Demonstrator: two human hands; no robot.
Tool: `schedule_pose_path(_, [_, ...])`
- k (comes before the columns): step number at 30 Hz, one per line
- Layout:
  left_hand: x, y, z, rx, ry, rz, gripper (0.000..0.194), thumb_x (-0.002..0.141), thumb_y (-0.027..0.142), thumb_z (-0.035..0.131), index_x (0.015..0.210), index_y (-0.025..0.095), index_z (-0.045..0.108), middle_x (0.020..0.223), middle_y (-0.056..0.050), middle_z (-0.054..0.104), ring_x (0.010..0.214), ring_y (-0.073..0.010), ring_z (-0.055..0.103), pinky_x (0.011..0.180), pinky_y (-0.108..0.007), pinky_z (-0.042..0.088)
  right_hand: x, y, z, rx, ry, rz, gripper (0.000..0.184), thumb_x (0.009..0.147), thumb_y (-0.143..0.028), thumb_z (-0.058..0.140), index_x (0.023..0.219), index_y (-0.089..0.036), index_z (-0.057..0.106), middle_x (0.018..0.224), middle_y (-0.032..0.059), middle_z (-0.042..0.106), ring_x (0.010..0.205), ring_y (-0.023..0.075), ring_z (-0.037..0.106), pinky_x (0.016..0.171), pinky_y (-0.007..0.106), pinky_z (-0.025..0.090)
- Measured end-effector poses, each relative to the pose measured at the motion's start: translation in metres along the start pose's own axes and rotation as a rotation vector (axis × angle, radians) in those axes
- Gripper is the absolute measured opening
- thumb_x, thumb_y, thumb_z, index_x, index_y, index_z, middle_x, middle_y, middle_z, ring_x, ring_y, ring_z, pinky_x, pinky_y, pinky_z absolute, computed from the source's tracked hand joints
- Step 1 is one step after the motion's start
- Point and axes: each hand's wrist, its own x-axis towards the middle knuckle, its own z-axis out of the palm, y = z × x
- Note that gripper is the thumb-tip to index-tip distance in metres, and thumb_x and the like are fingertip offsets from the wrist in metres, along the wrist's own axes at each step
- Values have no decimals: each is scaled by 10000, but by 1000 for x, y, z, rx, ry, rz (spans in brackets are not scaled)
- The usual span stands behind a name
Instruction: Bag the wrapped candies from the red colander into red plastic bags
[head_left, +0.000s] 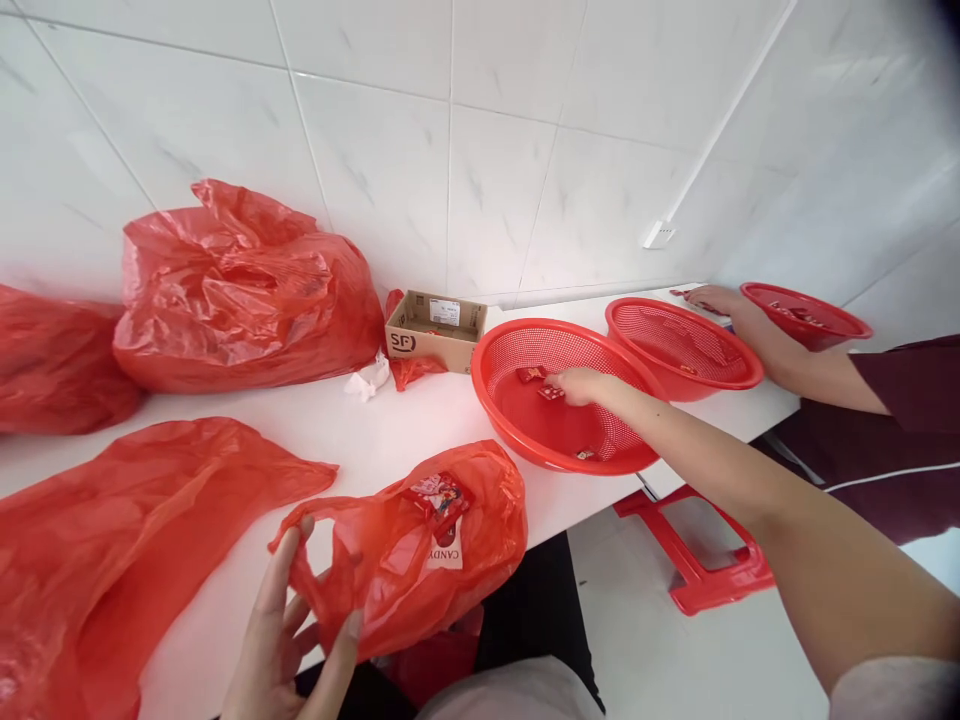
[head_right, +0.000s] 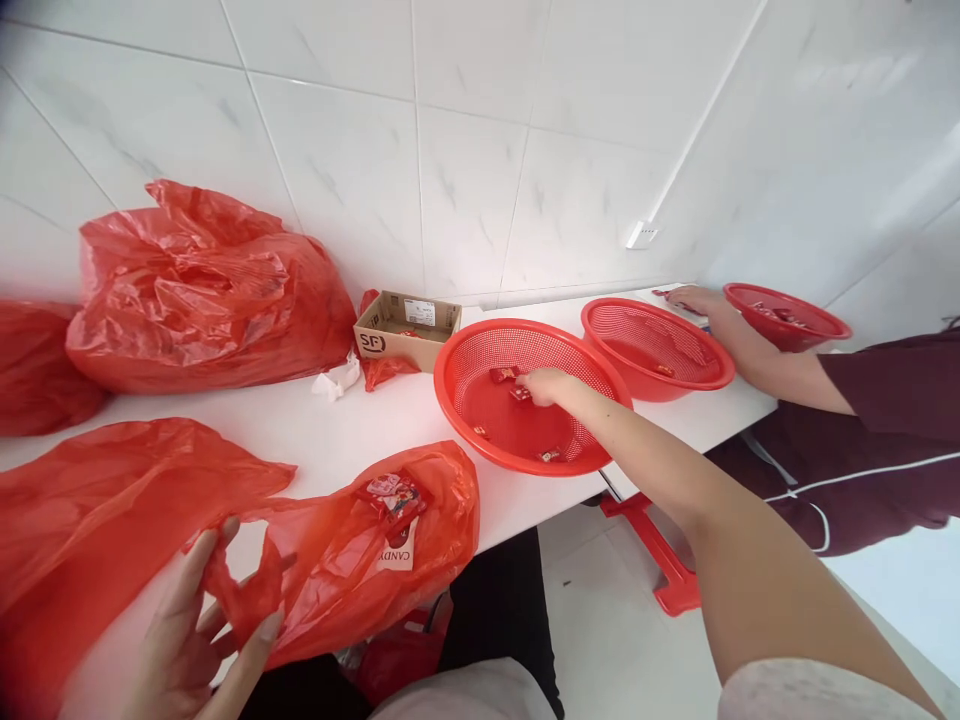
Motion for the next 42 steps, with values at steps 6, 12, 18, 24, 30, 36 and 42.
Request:
schedule_pose_path(6, [0, 5, -6, -11, 54, 6, 878, 763, 489, 743, 1523, 464, 304, 1608, -20, 367, 1223, -366, 619, 787, -350, 642, -10, 0, -4, 144, -195, 53, 17, 849, -174, 680, 835, -170, 672, 902, 108, 700, 869, 245, 689, 809, 420, 577])
schedule_pose_path(12, [1, 25, 5, -109, 59, 4, 771, 813, 464, 714, 1495, 481, 354, 1626, 12, 330, 1189, -336, 646, 775, -336, 648, -57, -75, -20, 881, -484, -247, 164, 906, -227, 512, 1042, -173, 585, 931, 74, 717, 760, 184, 718, 662, 325, 595])
schedule_pose_path(18, [7, 20, 11, -159, 58, 8, 807, 817, 409, 724, 1513, 466, 319, 1648, -19, 278, 1166, -305, 660, 803, -340, 636, -90, -154, 12, 701, -609, -265, 456, 939, -192, 484, 1394, -182, 454, 1128, 118, 699, 705, 170, 724, 543, 273, 570])
schedule_pose_path(24, [1, 13, 7, -179, 18, 41, 772, 854, 319, 697, 1511, 470, 322, 1659, -11, 252, 1174, -251, 660, 832, -270, 611, -12, -109, -5, 195, 8, -183, 345, 971, -175, 444, 1284, -211, 584, 1181, 107, 699, 916, 221, 716, 800, 367, 582])
schedule_pose_path(30, [-6, 29, 7, -261, 94, -7, 719, 858, 263, 711, 1467, 489, 401, 1652, 23, 272, 1205, -217, 644, 868, -192, 570, 36, -30, 5, -150, -54, 61, 539, 884, -183, 668, 1400, -169, 510, 1446, 175, 507, 1270, 345, 538, 1052, 537, 442])
schedule_pose_path(36, [-4, 23, 1, -263, 122, -73, 750, 832, 300, 746, 1463, 504, 397, 1636, 19, 314, 1195, -231, 650, 830, -167, 575, 39, -22, 21, -55, -167, 58, 262, 904, -193, 652, 1165, -172, 644, 1183, 161, 657, 1077, 285, 646, 928, 473, 540])
schedule_pose_path(42, [1, 11, -7, -229, 103, -46, 784, 815, 303, 759, 1478, 484, 383, 1635, 12, 314, 1197, -243, 649, 798, -169, 587, 16, -45, -14, 499, -335, -108, 266, 955, -218, 545, 1219, -191, 558, 1044, 106, 723, 841, 171, 725, 699, 274, 601])
